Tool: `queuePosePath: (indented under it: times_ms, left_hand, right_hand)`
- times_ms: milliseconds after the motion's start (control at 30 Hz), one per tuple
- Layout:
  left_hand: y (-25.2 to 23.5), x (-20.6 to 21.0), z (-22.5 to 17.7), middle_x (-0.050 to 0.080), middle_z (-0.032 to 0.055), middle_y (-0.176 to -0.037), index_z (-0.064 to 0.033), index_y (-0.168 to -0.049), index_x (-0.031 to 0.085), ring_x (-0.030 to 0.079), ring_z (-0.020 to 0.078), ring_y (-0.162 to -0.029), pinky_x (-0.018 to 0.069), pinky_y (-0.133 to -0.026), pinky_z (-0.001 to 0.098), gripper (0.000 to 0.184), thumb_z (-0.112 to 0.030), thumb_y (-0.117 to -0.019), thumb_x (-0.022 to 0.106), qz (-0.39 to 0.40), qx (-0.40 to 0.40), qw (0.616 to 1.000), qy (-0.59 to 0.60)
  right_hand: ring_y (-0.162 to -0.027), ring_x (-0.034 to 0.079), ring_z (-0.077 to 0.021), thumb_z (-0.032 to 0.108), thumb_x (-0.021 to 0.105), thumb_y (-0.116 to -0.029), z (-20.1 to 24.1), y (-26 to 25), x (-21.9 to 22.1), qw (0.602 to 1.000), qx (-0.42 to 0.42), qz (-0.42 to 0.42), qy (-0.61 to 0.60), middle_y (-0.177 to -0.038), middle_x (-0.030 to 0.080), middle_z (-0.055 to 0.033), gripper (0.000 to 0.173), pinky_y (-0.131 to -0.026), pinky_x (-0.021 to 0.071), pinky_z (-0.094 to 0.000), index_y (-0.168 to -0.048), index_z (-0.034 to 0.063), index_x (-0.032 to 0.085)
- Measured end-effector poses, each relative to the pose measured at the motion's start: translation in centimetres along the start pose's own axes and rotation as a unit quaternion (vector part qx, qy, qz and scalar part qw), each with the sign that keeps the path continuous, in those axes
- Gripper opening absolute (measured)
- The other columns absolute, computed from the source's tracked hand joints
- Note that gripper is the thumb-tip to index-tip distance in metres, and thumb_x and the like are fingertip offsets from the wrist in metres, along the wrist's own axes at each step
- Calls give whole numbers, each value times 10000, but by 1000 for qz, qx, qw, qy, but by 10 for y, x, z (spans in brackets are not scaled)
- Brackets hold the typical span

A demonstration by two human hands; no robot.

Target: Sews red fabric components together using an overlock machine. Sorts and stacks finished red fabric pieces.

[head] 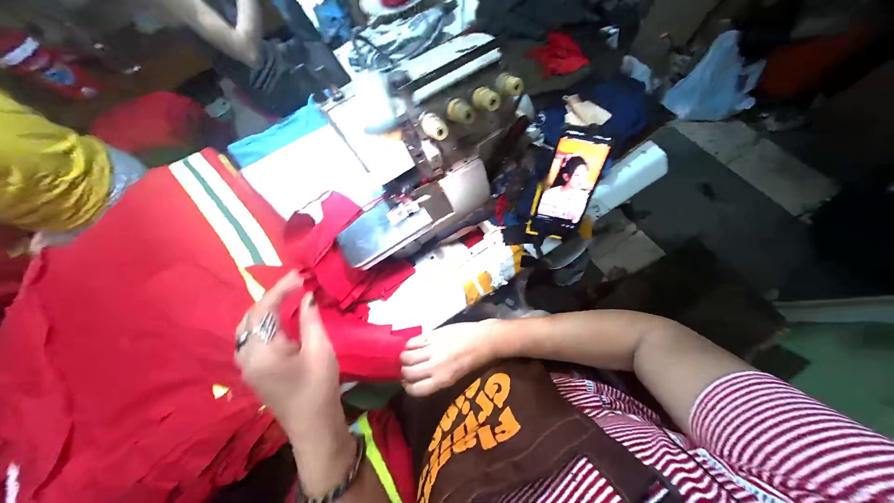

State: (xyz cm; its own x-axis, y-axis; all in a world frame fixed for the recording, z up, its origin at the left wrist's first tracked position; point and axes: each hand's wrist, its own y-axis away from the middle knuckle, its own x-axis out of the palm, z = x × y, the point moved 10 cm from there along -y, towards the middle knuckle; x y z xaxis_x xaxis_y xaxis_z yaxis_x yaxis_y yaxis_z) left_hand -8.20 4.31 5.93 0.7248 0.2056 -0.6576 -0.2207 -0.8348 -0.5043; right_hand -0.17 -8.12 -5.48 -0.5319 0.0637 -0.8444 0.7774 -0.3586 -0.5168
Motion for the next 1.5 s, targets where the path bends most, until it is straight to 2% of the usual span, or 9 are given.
queuePosePath:
  times_ms: [267,400,567,733,933,1033,1167,1333,1500]
  left_hand:
    - [82,48,26,731,166,-1179,-37,-1045,781,605,477,-1211,387,-1009,706,201,-151,-947,646,190,100,967,-134]
    - [73,38,23,753,164,-1102,-37,-977,791,667,431,-1120,445,-969,650,207,-174,-971,636,135,113,979,-107]
    - [53,16,-44,646,182,-1002,-55,-1036,756,611,235,-980,470,-907,365,196,-220,-1005,656,85,156,984,27]
    - [56,-2,-111,655,26,-1036,-123,-1074,679,613,106,-1048,478,-950,252,150,-221,-967,718,20,193,971,139]
    - [74,29,-121,732,-112,-995,-230,-1050,726,701,36,-911,589,-817,225,258,-365,-1077,508,152,98,909,376]
    - [90,72,-112,774,64,-1005,-116,-1142,739,755,176,-857,638,-764,325,560,-556,-1046,406,239,-100,787,560]
    - [72,71,-79,727,85,-1217,-110,-1277,665,712,202,-1111,611,-920,370,417,-425,-1047,518,140,-261,639,710]
    - [49,62,-34,762,101,-1130,9,-1315,577,760,185,-971,644,-801,316,364,-122,-1111,305,37,-300,701,646]
    - [61,85,9,746,66,-1087,-3,-1260,570,745,138,-923,629,-798,274,353,-89,-1110,262,5,-374,656,655]
  right_hand:
    - [-1094,697,-293,-37,534,-987,-11,11,-14,997,44,-34,-51,-1025,744,-122,230,-990,531,-418,-1060,47,735]
    - [-1001,717,-232,-5,591,-988,-27,18,-38,976,122,-147,-105,-1025,745,-111,183,-883,574,-357,-1075,43,745]
    - [-1219,645,-330,49,823,-809,-44,17,-114,906,256,-304,-148,-1281,660,-253,513,-1057,512,-416,-1256,-113,629]
    - [-905,725,-232,-94,636,-910,-22,14,-179,908,203,-336,-149,-969,731,-192,216,-839,597,-342,-1120,-108,685]
    - [-885,729,-201,-54,603,-968,-22,28,-221,920,214,-320,-73,-904,742,-156,121,-852,588,-316,-974,-72,723]
    - [-878,722,-218,-25,612,-978,-5,23,-226,935,153,-308,-87,-884,739,-149,122,-857,581,-352,-952,-44,730]
    - [-869,713,-215,12,639,-973,30,16,-236,941,53,-278,-184,-931,735,-153,112,-796,579,-340,-929,-15,739]
    - [-736,668,-143,63,705,-928,61,35,-269,907,29,-229,-351,-829,690,-108,112,-663,545,-263,-841,-8,695]
    - [-589,652,-145,207,726,-917,80,73,-307,845,36,-263,-464,-662,633,-60,264,-579,568,-286,-739,38,632]
